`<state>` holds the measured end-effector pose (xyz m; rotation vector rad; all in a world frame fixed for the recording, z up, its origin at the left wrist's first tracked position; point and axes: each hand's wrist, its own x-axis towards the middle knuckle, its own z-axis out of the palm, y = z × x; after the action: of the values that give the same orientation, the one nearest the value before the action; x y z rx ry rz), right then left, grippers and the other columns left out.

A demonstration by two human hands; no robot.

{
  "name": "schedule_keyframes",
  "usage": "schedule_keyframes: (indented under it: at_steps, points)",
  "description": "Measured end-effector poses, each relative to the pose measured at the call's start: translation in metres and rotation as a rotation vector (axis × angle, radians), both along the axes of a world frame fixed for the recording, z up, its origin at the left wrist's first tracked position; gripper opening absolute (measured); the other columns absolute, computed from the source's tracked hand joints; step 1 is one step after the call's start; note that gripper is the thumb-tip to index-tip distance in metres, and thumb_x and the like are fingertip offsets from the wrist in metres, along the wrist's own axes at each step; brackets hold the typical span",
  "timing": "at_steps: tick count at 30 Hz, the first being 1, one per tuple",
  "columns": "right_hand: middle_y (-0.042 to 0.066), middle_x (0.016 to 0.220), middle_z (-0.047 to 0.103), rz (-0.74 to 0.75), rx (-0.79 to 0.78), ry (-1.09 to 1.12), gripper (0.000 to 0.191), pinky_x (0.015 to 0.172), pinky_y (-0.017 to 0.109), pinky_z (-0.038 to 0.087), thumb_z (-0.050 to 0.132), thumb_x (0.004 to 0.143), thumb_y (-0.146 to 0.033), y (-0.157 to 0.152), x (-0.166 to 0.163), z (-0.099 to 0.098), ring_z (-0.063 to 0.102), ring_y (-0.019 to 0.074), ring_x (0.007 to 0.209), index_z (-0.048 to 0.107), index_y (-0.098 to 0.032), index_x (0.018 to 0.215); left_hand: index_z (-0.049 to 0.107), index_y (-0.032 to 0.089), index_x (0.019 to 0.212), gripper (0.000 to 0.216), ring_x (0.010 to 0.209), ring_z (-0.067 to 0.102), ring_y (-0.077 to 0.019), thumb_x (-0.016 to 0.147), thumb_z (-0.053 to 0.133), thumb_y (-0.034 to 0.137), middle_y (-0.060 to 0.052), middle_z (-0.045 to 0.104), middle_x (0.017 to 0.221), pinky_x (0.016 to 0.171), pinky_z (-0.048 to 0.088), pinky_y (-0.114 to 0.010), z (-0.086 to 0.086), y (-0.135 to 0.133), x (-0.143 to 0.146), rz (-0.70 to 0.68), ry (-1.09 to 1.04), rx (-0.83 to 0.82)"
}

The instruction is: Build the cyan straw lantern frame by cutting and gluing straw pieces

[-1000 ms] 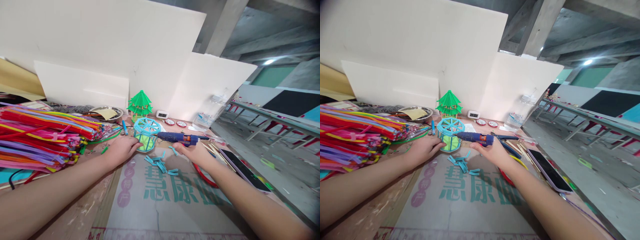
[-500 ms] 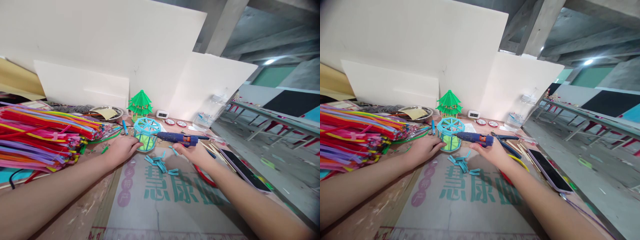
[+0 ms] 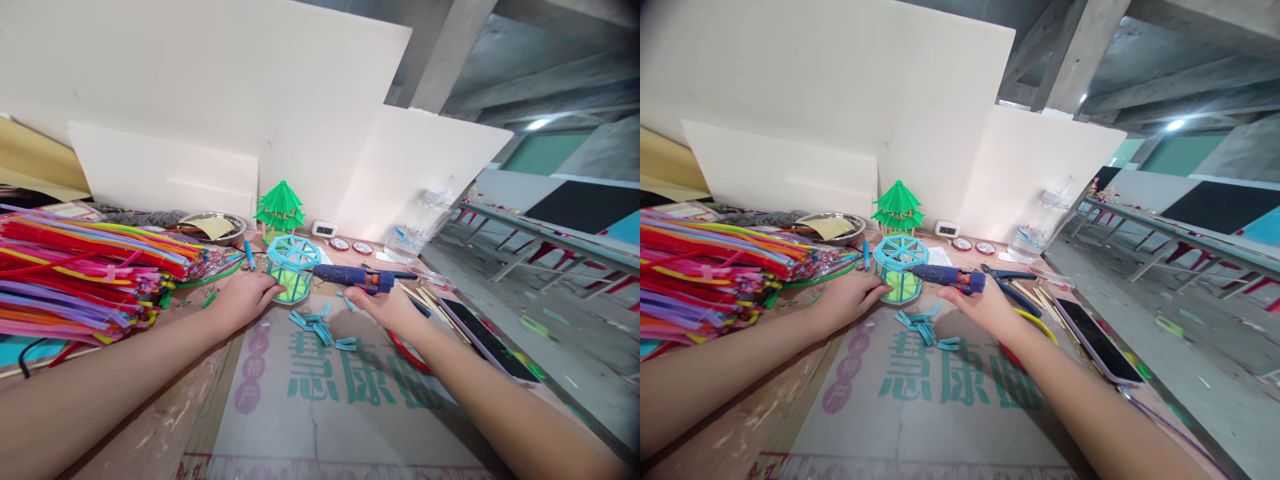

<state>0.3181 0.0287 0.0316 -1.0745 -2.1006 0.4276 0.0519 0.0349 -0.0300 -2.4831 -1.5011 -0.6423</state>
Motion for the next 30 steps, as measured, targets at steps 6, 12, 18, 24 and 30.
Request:
schedule_keyframes:
  at_steps: [6, 12, 18, 24, 30]
  points:
    - [0.006, 0.087, 0.074, 0.002, -0.004, 0.014, 0.026, 0.08, 0.04, 0.054, 0.066, 0.073, -0.043, 0.0023, -0.0001, -0.0007, 0.067, 0.0258, 0.083, 0.066, -0.019, 0.083, 0.066, 0.018, 0.079, 0.043, 0.078, 0.063, -0.0212, 0.096, 0.035, 0.043, -0.006, 0.07, 0.081, 0.065, 0.039, -0.029, -0.0007, 0.0003, -0.0002, -0.003, 0.004, 0.003]
    - [0.004, 0.069, 0.069, -0.001, -0.03, -0.011, 0.026, 0.07, 0.034, 0.054, 0.06, 0.077, -0.044, -0.0009, -0.0005, 0.0017, 0.065, 0.0218, 0.072, 0.062, -0.019, 0.069, 0.066, 0.019, 0.078, 0.042, 0.077, 0.063, -0.021, 0.096, 0.035, 0.043, -0.006, 0.07, 0.08, 0.065, 0.039, -0.028, 0.0007, -0.0004, 0.0003, 0.0, -0.007, -0.003]
    - [0.005, 0.079, 0.071, -0.003, 0.034, -0.006, 0.027, 0.075, 0.038, 0.053, 0.063, 0.075, -0.046, 0.0017, 0.0004, -0.0009, 0.065, 0.0244, 0.079, 0.064, -0.019, 0.076, 0.066, 0.018, 0.078, 0.043, 0.077, 0.063, -0.0208, 0.096, 0.035, 0.042, -0.006, 0.07, 0.079, 0.064, 0.038, -0.028, -0.0003, 0.0001, 0.0, -0.004, -0.006, -0.007]
    - [0.005, 0.072, 0.07, -0.005, -0.018, 0.009, 0.024, 0.072, 0.036, 0.055, 0.061, 0.077, -0.042, -0.0002, -0.0003, -0.0025, 0.067, 0.0239, 0.076, 0.064, -0.018, 0.071, 0.065, 0.019, 0.078, 0.042, 0.077, 0.063, -0.0212, 0.096, 0.035, 0.042, -0.005, 0.07, 0.079, 0.064, 0.038, -0.029, -0.0005, 0.0009, 0.0002, -0.008, -0.01, -0.009]
    - [0.007, 0.092, 0.074, 0.014, 0.035, 0.028, 0.028, 0.084, 0.042, 0.054, 0.066, 0.075, -0.043, 0.001, -0.0014, -0.0036, 0.068, 0.0273, 0.088, 0.068, -0.019, 0.089, 0.066, 0.019, 0.079, 0.044, 0.076, 0.063, -0.0211, 0.096, 0.034, 0.043, -0.006, 0.07, 0.08, 0.064, 0.038, -0.029, 0.0005, -0.0001, 0.0012, -0.008, 0.004, -0.003]
